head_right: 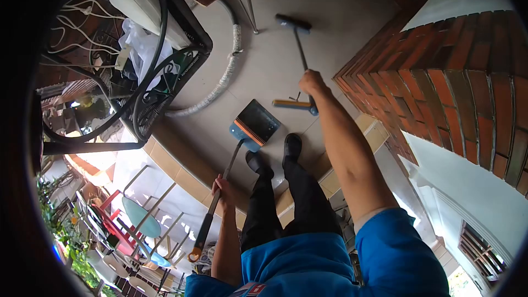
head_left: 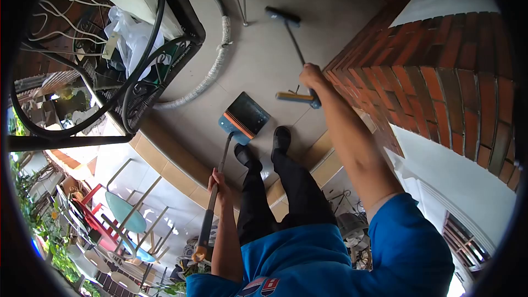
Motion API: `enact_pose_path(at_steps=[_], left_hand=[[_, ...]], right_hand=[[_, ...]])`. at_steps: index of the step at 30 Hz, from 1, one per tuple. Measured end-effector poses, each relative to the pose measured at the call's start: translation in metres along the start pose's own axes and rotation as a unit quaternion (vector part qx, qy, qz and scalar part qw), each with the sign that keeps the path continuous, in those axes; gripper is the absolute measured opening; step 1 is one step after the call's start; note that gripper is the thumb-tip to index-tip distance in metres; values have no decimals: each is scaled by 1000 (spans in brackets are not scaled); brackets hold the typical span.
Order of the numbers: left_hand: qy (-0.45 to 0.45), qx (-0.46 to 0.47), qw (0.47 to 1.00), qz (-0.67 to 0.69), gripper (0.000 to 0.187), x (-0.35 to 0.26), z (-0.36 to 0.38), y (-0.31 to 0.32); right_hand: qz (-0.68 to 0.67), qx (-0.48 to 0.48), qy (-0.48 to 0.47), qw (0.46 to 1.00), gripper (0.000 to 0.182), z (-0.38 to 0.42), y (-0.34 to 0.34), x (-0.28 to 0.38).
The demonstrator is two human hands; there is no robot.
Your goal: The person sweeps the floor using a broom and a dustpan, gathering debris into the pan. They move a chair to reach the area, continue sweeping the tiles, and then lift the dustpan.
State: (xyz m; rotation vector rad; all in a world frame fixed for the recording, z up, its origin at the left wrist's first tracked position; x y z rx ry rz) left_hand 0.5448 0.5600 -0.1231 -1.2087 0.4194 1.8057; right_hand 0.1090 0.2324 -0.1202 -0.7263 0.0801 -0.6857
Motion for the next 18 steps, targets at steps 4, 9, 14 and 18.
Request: enact_pose_path(at_steps=[4, 9, 14, 18], left_hand=[[13, -14, 1000, -4, 37, -24, 1, -28], [-24, -66, 997, 27, 41, -49, 16, -78], [-42, -98, 994, 10, 41, -41, 25, -128], [-44, -127, 990, 32, 40, -25, 27, -143]], right_hand=[[63, 32, -107, 992, 51, 87, 96, -23], [67, 52, -230, 969, 44, 210, 126, -91], [18, -67, -118, 991, 29, 204, 79, -127], [-21, 0, 2, 1000, 18, 176, 95, -104]])
Point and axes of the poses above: each hand's wrist, its own z-axis away from the middle knuckle, its own y-axis out of the palm, x = y × z, the point moved 9 cm from there along -z, towards the middle knuckle, and after that the axes turned 2 degrees about y, right-handed, at the moved point
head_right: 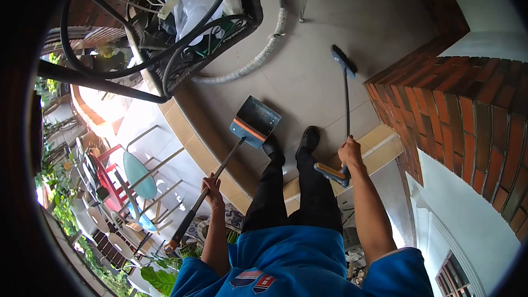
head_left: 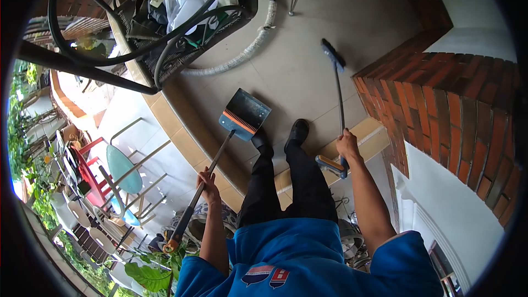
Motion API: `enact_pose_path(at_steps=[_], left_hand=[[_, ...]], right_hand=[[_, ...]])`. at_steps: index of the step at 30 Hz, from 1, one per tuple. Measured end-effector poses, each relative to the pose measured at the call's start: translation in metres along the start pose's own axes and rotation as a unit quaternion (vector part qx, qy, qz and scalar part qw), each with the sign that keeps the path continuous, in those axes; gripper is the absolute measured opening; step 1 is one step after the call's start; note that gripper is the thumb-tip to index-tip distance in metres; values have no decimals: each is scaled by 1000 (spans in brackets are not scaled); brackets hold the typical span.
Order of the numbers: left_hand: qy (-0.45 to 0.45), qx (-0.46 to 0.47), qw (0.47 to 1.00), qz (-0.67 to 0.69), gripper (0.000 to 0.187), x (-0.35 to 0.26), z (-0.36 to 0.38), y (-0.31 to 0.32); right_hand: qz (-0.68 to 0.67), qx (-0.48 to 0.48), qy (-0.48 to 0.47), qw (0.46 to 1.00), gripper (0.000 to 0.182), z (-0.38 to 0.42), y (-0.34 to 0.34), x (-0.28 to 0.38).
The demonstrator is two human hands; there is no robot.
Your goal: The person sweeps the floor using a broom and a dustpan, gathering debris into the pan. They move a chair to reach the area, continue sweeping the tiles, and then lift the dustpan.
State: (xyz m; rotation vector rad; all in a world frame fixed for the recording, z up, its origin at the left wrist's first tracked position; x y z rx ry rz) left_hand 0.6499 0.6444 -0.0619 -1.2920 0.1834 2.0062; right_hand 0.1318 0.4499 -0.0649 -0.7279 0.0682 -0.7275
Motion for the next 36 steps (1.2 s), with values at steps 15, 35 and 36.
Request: enact_pose_path(at_steps=[15, 35, 36], left_hand=[[36, -113, 987, 108, 40, 54, -12, -77], [66, -240, 968, 8, 30, 30, 9, -96], [75, -236, 969, 7, 30, 29, 9, -98]], right_hand=[[220, 33, -256, 941, 47, 137, 36, 13], [451, 15, -361, 816, 47, 9, 217, 325], [455, 12, -368, 811, 47, 14, 220, 334]])
Point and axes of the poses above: each hand's wrist, its own z-axis away from the middle knuckle, its own y-axis out of the palm, x = y × z, the point moved 9 cm from there along -z, towards the middle knuckle, and after that the axes turned 2 degrees about y, right-handed, at the moved point
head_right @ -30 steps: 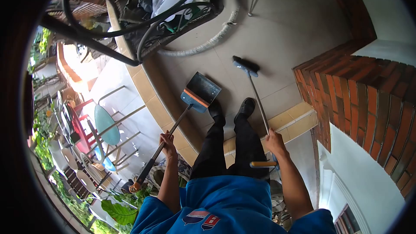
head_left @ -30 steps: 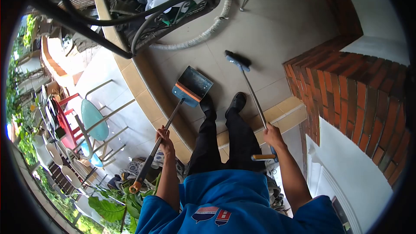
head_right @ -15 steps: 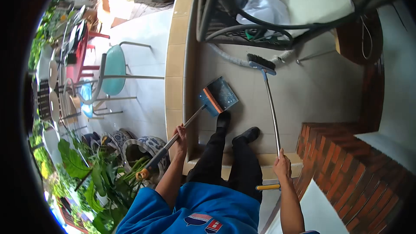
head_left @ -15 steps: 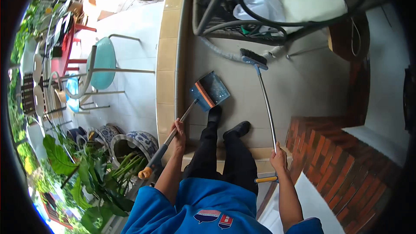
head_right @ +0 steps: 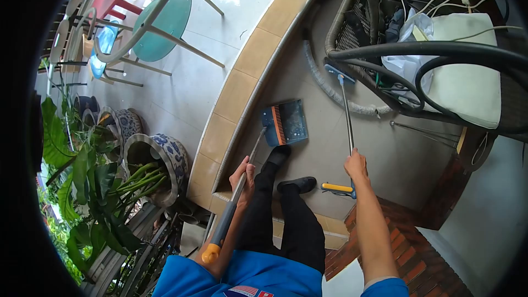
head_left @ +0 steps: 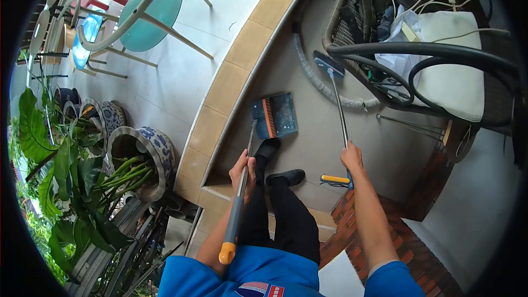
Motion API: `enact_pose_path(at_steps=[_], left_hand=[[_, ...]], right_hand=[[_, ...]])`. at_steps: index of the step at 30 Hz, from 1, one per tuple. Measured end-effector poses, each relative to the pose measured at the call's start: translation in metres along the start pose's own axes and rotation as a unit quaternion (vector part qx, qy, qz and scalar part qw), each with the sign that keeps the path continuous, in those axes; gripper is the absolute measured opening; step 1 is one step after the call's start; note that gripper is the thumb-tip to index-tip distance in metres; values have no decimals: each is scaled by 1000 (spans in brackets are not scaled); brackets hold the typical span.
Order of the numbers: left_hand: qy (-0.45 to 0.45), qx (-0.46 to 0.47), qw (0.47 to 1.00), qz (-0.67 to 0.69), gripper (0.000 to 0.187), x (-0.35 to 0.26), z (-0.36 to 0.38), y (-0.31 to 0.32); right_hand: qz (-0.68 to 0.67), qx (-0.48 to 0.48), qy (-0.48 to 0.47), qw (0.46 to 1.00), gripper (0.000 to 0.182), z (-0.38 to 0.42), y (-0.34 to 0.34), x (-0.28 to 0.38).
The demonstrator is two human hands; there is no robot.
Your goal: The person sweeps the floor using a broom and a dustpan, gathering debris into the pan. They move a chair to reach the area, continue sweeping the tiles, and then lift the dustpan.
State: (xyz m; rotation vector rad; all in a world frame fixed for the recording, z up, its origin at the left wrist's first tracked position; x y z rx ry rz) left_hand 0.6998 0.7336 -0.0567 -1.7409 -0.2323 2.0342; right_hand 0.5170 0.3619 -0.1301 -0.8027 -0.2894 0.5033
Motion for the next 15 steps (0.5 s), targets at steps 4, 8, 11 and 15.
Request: enact_pose_path(at_steps=[4, 8, 11, 15], left_hand=[[-1, 17, 1000, 8, 28, -4, -8, -4], [2, 18, 1000, 3, 25, -6, -12, -6], [-1, 33, 999, -5, 29, -3, -14, 0], [10, 61, 998, -18, 27, -7, -14, 12]], right_hand=[[39, -5, -39, 998, 49, -3, -3, 24], [71, 45, -8, 996, 54, 14, 13, 31], [77, 89, 23, 993, 56, 30, 26, 23], [55, 82, 8, 995, 54, 41, 22, 19]])
Point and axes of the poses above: each hand's wrist, its own z-axis away from the middle knuckle, its own y-axis out of the palm, x = y × z, the point moved 9 cm from there along -z, towards the middle knuckle, and after that the axes turned 2 degrees about y, right-handed, at the moved point
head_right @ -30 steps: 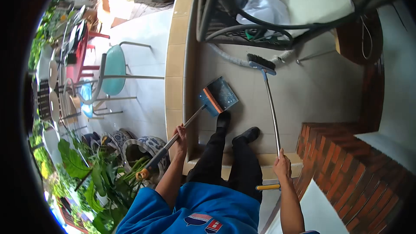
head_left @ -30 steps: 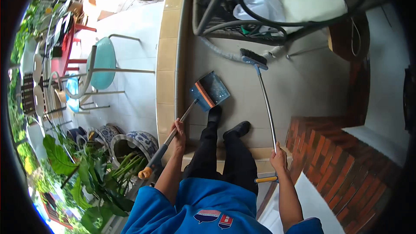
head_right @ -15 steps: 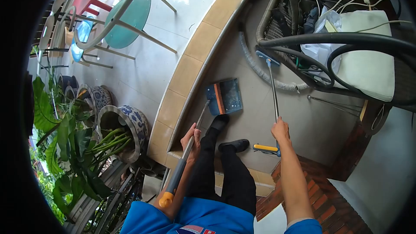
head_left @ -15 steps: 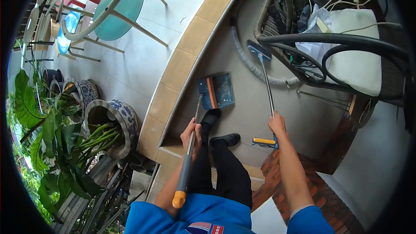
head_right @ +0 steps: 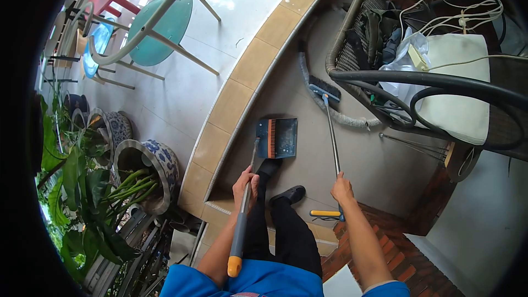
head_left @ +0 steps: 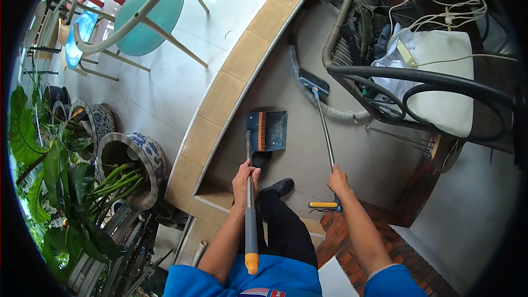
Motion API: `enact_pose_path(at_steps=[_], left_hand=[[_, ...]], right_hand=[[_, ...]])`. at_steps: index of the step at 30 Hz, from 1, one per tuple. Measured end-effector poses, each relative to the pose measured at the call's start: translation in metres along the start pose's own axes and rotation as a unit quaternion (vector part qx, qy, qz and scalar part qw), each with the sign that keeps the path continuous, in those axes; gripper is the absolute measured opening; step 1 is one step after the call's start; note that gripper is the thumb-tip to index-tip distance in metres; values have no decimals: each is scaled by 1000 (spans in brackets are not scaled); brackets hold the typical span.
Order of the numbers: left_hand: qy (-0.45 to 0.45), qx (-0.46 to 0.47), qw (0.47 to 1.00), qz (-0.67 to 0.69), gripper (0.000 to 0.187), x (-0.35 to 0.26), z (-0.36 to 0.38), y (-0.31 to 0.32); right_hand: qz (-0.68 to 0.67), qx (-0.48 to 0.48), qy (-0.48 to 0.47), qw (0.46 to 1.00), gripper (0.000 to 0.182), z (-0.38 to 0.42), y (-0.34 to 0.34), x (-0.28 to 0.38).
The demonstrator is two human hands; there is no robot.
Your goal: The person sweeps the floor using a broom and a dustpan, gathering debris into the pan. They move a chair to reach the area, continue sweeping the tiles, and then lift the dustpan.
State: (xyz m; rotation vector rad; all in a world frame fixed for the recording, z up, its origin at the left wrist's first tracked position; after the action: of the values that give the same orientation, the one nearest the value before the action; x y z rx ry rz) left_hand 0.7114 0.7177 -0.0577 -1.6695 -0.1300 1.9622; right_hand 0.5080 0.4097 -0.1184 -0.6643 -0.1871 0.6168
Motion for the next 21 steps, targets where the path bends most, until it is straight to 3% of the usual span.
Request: enact_pose_path(at_steps=[4, 10, 12, 14, 17, 21], left_hand=[[3, 5, 1000, 1, 27, -6, -4, 5], [-19, 41, 999, -13, 30, 1, -3, 9], [-22, 58, 998, -19, 31, 1, -1, 12], [-33, 61, 998, -13, 32, -2, 0, 14], [-7, 31, 999, -22, 29, -11, 1, 17], [-21, 29, 999, -11, 28, -5, 1, 22]], right_hand=[[-82, -76, -12, 994, 47, 6, -4, -11], [-155, -230, 56, 959, 24, 8, -10, -47], [-213, -174, 79, 958, 18, -34, -5, -65], [-324, -81, 150, 930, 19, -20, -38, -23], [-358, -38, 101, 928, 16, -17, -32, 17], [-501, 49, 39, 863, 11, 10, -35, 28]])
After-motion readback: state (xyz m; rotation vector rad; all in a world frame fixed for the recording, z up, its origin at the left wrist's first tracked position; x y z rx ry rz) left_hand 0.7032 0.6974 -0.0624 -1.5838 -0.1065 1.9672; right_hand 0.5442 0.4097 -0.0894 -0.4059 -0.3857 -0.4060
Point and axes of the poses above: each hand's wrist, its own z-axis away from the middle knuckle, its own y-axis out of the palm, x = y × z, the point moved 9 cm from there along -z, towards the middle knuckle, and after that the axes turned 2 degrees about y, right-handed, at the moved point
